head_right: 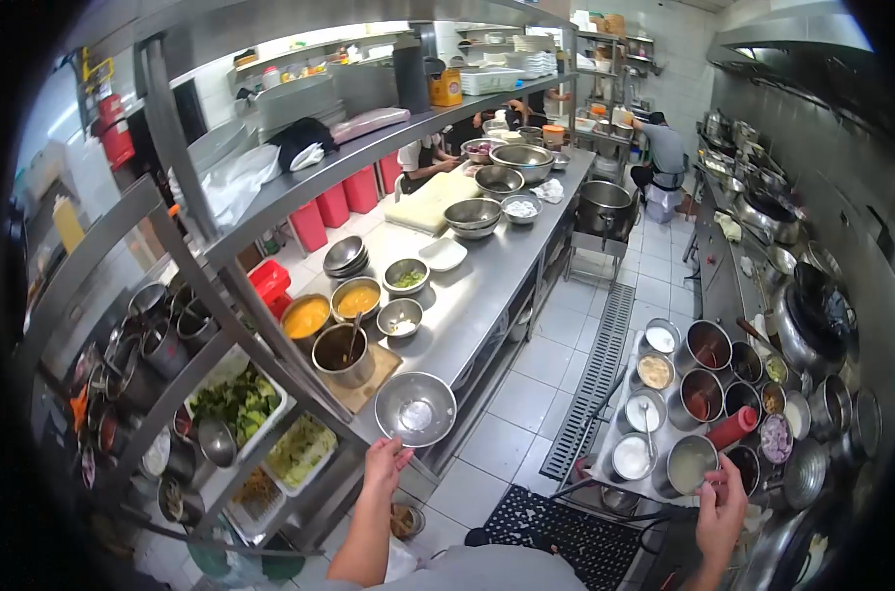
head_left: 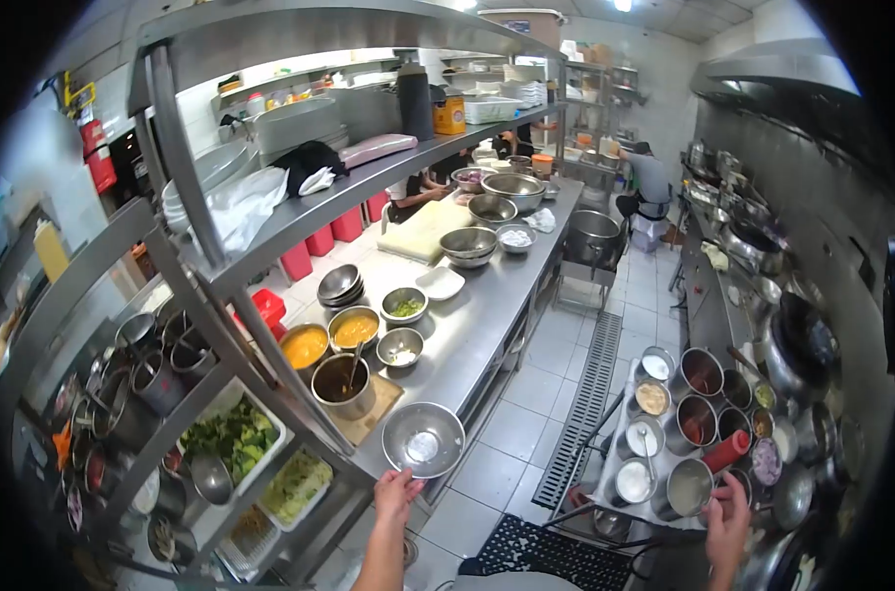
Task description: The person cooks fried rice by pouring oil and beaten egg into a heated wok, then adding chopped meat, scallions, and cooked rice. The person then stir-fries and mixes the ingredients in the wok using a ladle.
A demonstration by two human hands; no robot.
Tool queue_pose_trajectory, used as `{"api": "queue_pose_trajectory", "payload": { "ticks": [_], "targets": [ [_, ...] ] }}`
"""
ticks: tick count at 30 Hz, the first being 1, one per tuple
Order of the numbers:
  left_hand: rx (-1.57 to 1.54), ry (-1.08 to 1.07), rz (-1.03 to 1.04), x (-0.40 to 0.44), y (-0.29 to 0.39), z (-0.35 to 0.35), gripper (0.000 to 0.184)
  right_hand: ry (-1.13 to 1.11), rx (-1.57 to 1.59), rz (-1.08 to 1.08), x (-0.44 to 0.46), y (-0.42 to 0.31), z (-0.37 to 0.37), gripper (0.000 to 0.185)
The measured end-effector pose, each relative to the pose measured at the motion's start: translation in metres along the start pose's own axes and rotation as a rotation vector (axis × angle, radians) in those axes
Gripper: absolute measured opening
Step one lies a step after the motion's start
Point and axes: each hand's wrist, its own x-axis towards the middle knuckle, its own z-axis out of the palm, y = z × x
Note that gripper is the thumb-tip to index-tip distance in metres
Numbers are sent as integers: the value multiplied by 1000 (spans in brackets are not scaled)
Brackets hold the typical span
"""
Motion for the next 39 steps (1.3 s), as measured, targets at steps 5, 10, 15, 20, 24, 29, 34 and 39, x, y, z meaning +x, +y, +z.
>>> {"api": "queue_pose_trajectory", "payload": {
  "ticks": [5,10,15,20,24,29,34,39],
  "targets": [
    [-78,32,-11,36,-5,1,15,-109,20,-17,36,-15,44,40],
    [-159,60,-28,63,-3,23,13,-120,35,-64,89,9,90,36],
    [-53,-58,-206,76,-11,41,26,-90,108,-7,149,24,137,30],
    [577,-388,-74,79,56,119,31,-280,-43,-46,191,21,184,29],
    [945,-131,486,153,136,190,34,-431,-21,-80,209,8,214,32],
    [1464,50,809,304,189,180,40,-374,-144,71,197,10,212,32],
    [1760,322,550,406,208,207,43,-388,-306,151,185,-5,204,29],
    [2057,370,504,506,199,174,30,-343,-360,226,177,-7,205,30]
  ]
}}
